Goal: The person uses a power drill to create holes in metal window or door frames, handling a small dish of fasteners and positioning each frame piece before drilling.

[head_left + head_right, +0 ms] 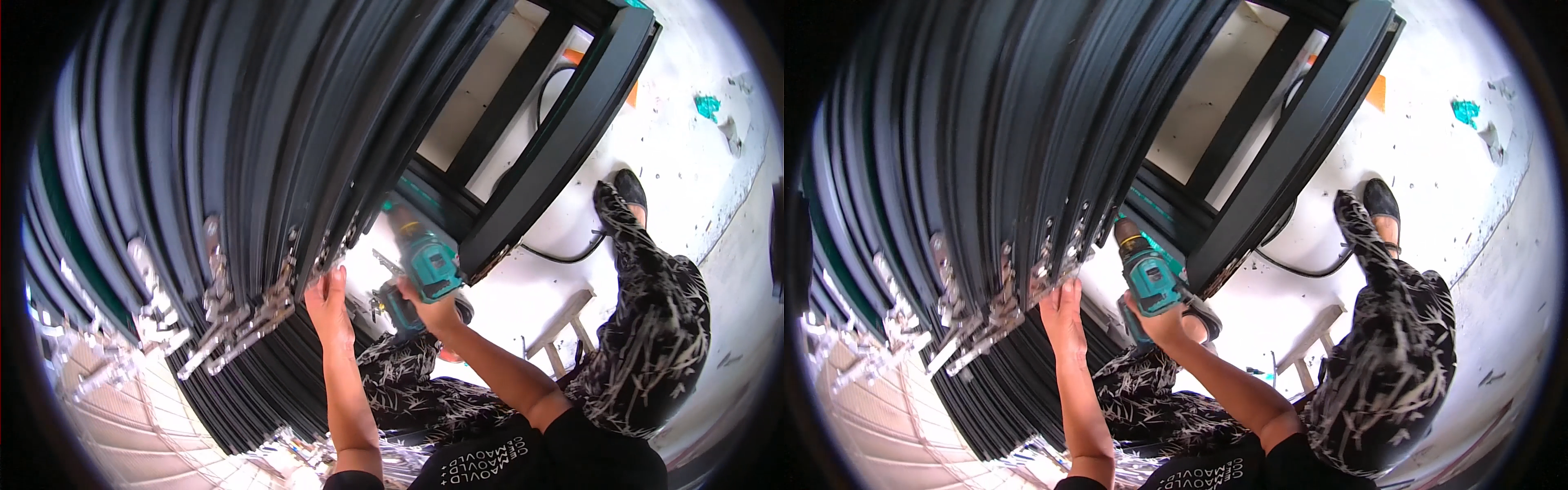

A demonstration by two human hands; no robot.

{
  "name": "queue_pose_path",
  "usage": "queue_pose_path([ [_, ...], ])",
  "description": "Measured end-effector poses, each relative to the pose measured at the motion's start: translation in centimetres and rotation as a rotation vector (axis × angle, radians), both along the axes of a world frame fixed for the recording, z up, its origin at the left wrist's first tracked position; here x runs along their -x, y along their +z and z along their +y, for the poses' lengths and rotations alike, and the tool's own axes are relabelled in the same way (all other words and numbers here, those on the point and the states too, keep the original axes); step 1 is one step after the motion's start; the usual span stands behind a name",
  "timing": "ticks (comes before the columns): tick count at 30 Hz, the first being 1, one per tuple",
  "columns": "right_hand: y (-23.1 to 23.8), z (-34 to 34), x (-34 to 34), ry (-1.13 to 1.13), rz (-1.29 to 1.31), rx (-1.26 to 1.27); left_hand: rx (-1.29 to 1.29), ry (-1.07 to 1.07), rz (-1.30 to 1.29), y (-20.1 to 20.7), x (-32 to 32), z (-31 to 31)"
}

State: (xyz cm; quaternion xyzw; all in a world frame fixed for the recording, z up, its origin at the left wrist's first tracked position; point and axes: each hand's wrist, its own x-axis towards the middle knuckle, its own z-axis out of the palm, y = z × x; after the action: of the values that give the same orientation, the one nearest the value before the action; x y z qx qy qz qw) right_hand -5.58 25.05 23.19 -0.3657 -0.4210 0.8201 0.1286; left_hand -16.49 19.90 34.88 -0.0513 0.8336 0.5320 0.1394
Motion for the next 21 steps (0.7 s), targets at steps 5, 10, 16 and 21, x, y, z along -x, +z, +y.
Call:
queue_pose_path([
  [5, 1.2, 1.6, -4.8, -0.049, 0.128, -0.304, -0.001, -0.077, -0.058, 1.2, -2.8, -0.5],
  [10, 5.5, 1.7, -9.9, 0.047, 0.187, -0.247, 0.006, -0.186, -0.181, 0.0, -4.6, -1.2],
  [16, 9.3, 1.6, -14.4, 0.03, 0.096, -0.409, 0.078, -0.451, -0.164, -5.8, -4.9, -4.1],
  [21, 10.8, 4.0, -17.3, -0.122, -0.043, -0.6, 0.288, -0.696, -0.034, -8.7, -6.9, -4.4],
])
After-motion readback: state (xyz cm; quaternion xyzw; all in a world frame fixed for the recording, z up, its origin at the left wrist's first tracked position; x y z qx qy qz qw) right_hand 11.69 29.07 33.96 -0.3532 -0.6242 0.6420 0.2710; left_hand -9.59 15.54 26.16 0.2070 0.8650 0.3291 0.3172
